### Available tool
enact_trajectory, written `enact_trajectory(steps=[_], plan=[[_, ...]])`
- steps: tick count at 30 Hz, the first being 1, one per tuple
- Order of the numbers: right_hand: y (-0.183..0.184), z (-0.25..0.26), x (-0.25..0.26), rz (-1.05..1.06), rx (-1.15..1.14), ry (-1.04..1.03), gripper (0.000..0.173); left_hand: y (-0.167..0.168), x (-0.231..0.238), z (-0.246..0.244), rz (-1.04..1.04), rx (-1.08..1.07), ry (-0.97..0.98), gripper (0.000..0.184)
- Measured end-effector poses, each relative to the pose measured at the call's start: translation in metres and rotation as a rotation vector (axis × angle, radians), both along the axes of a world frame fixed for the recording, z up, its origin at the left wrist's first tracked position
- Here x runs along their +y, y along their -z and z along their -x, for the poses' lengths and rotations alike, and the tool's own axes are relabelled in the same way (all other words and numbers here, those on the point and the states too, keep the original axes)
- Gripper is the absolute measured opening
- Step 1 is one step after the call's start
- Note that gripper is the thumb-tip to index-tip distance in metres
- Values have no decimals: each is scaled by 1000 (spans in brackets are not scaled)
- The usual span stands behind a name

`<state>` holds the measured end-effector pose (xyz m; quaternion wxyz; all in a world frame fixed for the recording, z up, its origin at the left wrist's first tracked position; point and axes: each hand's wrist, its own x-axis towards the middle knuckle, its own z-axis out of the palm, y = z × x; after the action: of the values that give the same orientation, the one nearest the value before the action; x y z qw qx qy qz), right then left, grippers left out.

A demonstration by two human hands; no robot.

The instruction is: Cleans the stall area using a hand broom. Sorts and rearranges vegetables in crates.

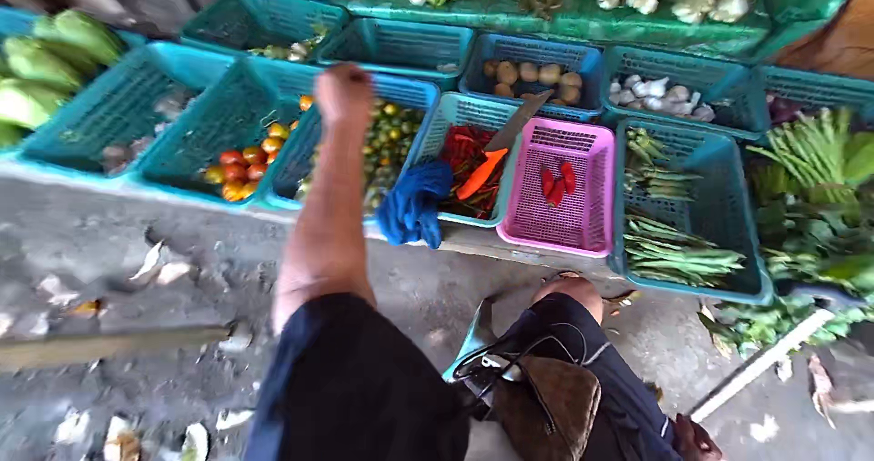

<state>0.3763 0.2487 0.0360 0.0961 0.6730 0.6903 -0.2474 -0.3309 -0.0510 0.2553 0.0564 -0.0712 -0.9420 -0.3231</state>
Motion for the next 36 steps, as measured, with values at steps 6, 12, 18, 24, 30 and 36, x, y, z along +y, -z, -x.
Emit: enact_trajectory(steps=[6, 12, 18, 24, 30, 36], plan=[[16, -8, 3, 5, 39, 15, 42, -26, 53, -16, 30, 143, 132, 53], [15, -8, 3, 29, 11, 20, 41, -22, 211, -161, -17, 96, 850, 37], [1, -4, 3, 65, 3, 48, 42, 54, 343, -256, 294, -176, 1420, 40], [5, -14, 6, 53, 51, 83, 42, 70, 405, -249, 461, 14, 1271, 38], [12, -14, 14, 58, 69, 81, 39, 83, 444, -193, 602, 264, 1052, 54], [11, -16, 14, 40, 96, 87, 39, 88, 455, -192, 705, 347, 906, 50]])
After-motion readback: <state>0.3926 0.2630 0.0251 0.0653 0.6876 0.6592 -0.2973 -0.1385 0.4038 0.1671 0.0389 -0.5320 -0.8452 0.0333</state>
